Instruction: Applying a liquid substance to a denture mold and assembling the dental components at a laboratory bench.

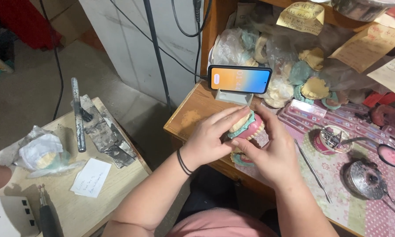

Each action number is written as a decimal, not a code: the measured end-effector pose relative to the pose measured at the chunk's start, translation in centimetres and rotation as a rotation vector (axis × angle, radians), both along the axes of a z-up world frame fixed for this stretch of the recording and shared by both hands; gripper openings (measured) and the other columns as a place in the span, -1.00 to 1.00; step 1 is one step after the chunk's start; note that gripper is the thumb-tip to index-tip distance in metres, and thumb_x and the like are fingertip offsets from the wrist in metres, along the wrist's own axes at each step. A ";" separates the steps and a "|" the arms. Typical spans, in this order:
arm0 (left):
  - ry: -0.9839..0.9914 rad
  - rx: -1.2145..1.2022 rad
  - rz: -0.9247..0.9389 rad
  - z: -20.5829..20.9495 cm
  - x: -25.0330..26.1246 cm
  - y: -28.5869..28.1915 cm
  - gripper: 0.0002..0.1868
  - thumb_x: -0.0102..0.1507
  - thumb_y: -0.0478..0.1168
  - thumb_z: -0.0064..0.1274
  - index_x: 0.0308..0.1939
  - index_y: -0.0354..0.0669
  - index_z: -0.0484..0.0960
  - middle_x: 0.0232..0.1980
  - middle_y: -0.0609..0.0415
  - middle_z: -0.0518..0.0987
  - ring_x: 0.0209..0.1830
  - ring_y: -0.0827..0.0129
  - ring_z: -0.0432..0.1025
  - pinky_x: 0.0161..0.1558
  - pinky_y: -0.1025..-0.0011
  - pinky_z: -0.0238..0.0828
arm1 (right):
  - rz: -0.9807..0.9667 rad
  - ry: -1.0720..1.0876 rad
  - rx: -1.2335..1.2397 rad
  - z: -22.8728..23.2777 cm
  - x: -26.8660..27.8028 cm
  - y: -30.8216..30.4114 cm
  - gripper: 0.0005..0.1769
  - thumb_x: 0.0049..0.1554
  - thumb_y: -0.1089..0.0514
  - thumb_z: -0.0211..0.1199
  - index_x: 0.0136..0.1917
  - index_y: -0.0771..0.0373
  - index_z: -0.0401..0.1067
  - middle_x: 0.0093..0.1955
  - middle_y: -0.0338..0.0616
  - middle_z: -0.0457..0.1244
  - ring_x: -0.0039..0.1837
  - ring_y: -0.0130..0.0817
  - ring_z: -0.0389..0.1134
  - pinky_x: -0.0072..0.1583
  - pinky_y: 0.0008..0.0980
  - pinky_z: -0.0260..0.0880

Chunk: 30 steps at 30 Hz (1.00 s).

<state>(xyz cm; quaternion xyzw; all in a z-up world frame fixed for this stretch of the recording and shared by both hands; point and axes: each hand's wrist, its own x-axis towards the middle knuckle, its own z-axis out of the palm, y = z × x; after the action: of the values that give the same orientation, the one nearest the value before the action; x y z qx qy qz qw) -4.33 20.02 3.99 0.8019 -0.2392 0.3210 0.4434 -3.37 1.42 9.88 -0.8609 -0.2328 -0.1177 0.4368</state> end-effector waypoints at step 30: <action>0.353 -0.707 -0.438 -2.5 3.4 -0.3 -0.25 0.41 0.23 -0.14 0.43 -0.31 0.29 0.06 -0.21 0.52 -0.10 0.29 0.49 0.13 0.24 0.49 | 0.299 0.180 -0.310 -7.9 1.7 -5.4 0.74 -0.24 -0.09 0.72 0.68 0.47 -0.56 0.57 0.25 0.10 0.55 0.39 0.05 0.52 0.33 -0.07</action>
<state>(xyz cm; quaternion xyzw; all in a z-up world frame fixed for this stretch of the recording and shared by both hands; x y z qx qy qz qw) -0.96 19.68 1.45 0.5742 -0.1997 0.1396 0.7816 -1.62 -3.96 1.99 -0.8808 -0.3332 0.0626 0.3306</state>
